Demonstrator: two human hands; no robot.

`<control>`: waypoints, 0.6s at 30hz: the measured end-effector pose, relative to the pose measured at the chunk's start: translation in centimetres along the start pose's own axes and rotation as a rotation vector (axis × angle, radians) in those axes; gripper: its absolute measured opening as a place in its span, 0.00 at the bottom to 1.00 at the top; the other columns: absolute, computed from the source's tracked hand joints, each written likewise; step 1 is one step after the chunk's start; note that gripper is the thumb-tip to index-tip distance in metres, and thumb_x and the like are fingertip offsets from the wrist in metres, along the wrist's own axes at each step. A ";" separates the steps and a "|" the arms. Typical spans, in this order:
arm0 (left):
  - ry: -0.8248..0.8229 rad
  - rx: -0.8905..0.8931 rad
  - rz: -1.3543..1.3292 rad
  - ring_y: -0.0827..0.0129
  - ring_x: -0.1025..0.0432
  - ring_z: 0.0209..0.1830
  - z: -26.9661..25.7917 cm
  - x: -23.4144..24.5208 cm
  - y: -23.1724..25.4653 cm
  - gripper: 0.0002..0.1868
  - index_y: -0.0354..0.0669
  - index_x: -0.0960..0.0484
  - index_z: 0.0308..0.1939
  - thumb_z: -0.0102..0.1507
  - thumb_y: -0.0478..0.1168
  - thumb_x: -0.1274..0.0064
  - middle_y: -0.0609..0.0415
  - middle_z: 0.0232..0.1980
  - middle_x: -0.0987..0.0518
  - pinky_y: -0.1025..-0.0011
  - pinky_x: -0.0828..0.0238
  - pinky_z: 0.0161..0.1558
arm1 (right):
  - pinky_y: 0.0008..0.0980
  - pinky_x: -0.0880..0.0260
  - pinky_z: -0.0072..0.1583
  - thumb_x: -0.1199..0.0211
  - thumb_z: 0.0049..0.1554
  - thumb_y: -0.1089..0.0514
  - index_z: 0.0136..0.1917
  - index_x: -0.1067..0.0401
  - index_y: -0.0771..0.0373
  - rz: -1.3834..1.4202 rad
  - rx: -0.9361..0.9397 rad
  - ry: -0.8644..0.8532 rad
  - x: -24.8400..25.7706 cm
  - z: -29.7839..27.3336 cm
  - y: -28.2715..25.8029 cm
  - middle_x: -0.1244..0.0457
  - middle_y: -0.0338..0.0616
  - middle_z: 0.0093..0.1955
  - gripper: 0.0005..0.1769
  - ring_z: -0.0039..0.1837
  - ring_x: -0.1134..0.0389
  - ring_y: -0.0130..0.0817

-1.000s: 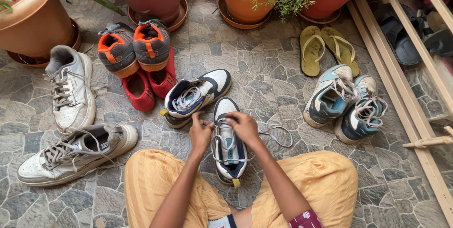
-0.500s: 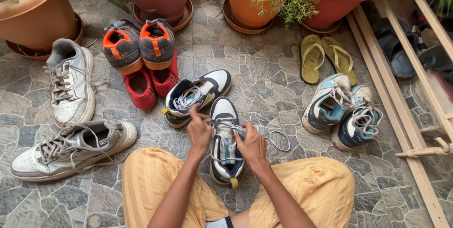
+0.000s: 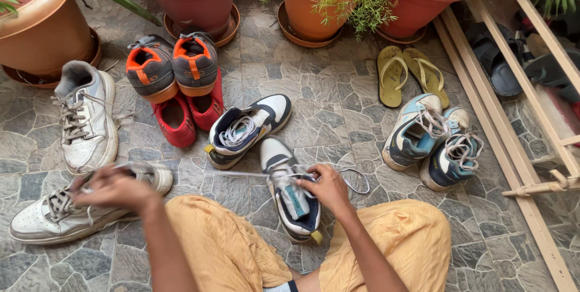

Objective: The person sits on a tiled floor and laces a white and blue sneaker. They thread the laces through the eyelets, pull them tight, and tie a knot.

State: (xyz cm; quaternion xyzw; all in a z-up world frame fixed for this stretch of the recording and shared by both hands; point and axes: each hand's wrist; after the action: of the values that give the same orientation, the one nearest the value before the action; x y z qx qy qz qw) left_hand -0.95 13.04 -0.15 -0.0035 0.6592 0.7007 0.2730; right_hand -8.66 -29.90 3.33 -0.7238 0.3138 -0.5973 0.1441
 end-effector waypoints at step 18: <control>-1.436 -0.243 1.089 0.41 0.27 0.50 -21.9 -3.6 -2.4 0.23 0.34 0.28 0.61 0.67 0.46 0.49 0.32 0.54 0.25 0.54 0.30 0.50 | 0.48 0.31 0.60 0.26 0.43 0.43 0.56 0.26 0.62 -0.202 0.020 -0.223 -0.2 -1.8 -0.2 0.30 0.57 0.51 0.32 0.58 0.29 0.54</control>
State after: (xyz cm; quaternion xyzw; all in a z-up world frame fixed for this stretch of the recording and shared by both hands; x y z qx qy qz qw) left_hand -4.71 -8.65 -3.95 0.7171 0.1626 0.6311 0.2469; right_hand -10.32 -29.30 3.71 -0.8122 0.2156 -0.5276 0.1245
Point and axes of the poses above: each hand's wrist, its own z-axis towards the middle knuckle, its own x-axis out of the back of the hand, y = z × x
